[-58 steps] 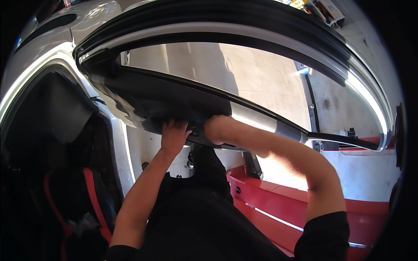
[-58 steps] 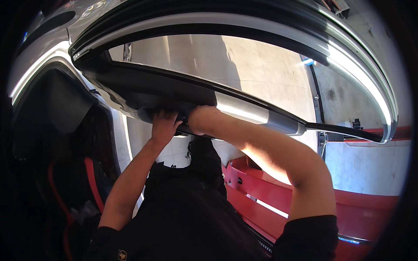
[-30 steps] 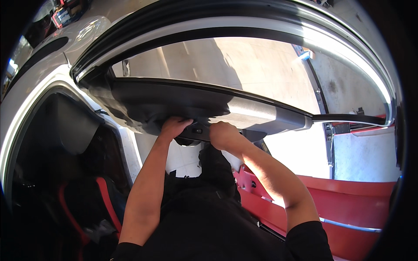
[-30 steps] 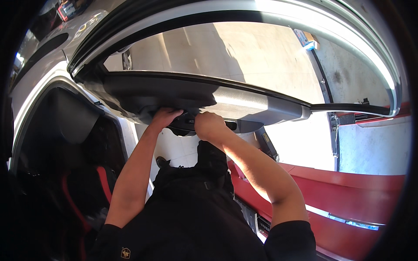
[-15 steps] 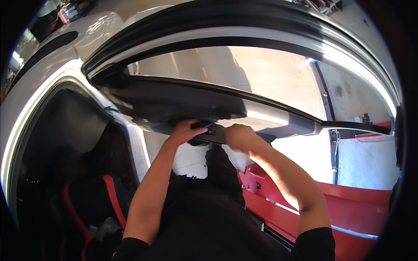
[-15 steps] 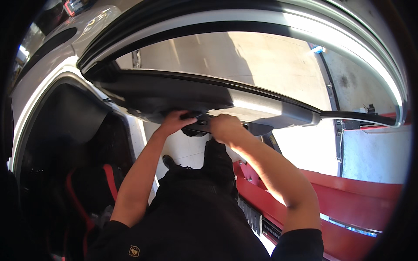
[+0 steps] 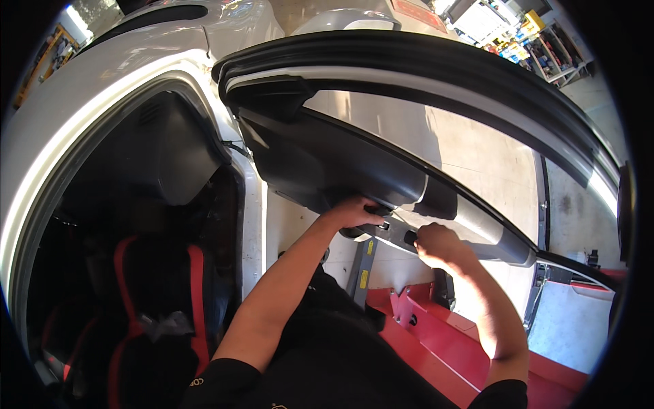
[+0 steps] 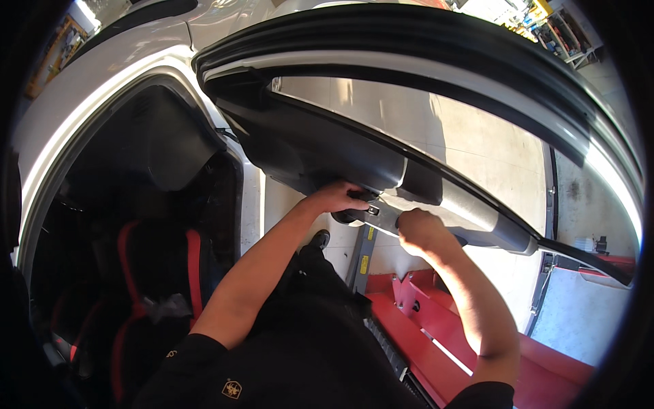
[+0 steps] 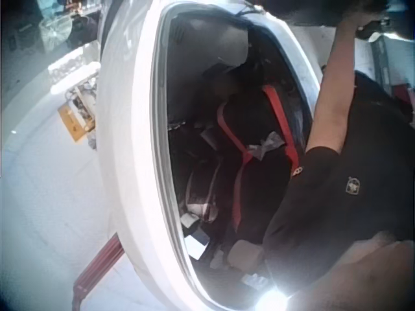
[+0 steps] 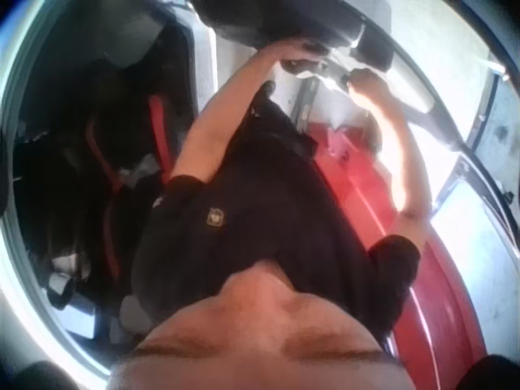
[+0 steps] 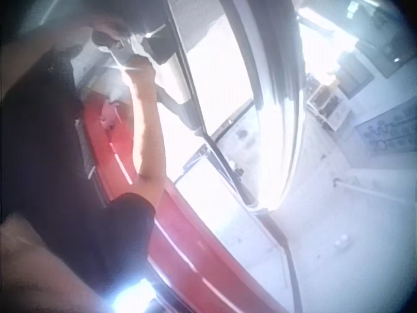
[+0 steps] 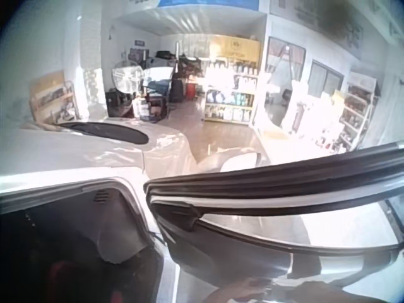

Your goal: The person uses a screwdriver to remove screws from the interior door panel of a white car. They systematically unscrew fasteners around the door handle and trim, then pull the panel away from the door frame to detach it.

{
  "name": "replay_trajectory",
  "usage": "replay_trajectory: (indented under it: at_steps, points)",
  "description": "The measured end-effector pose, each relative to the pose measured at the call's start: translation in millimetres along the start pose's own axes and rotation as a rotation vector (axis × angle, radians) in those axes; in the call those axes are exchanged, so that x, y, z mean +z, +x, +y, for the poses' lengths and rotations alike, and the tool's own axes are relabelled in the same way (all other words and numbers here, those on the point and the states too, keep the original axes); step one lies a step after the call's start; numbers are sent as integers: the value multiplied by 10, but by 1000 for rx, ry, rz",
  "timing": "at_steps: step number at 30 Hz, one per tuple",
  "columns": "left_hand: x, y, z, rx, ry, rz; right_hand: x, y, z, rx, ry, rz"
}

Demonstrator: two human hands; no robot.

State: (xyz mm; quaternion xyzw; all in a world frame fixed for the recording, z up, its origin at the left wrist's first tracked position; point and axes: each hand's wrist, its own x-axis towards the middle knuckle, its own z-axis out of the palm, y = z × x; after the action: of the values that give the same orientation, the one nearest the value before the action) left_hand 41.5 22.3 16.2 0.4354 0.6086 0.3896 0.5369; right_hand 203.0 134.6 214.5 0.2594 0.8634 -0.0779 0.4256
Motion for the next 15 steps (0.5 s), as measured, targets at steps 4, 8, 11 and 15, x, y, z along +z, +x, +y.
replay_trajectory:
  at_steps: [4,8,11,15]
  points:
    - [68,-97,61,-37,90,150,224,-19,147,-77,-30,140]
    - [31,-227,-5,72,100,164,263,-57,122,-38,60,200]
    - [109,-185,-90,179,207,243,424,-31,162,-17,43,287]
    - [184,-205,-36,395,271,368,434,-107,50,66,57,403]
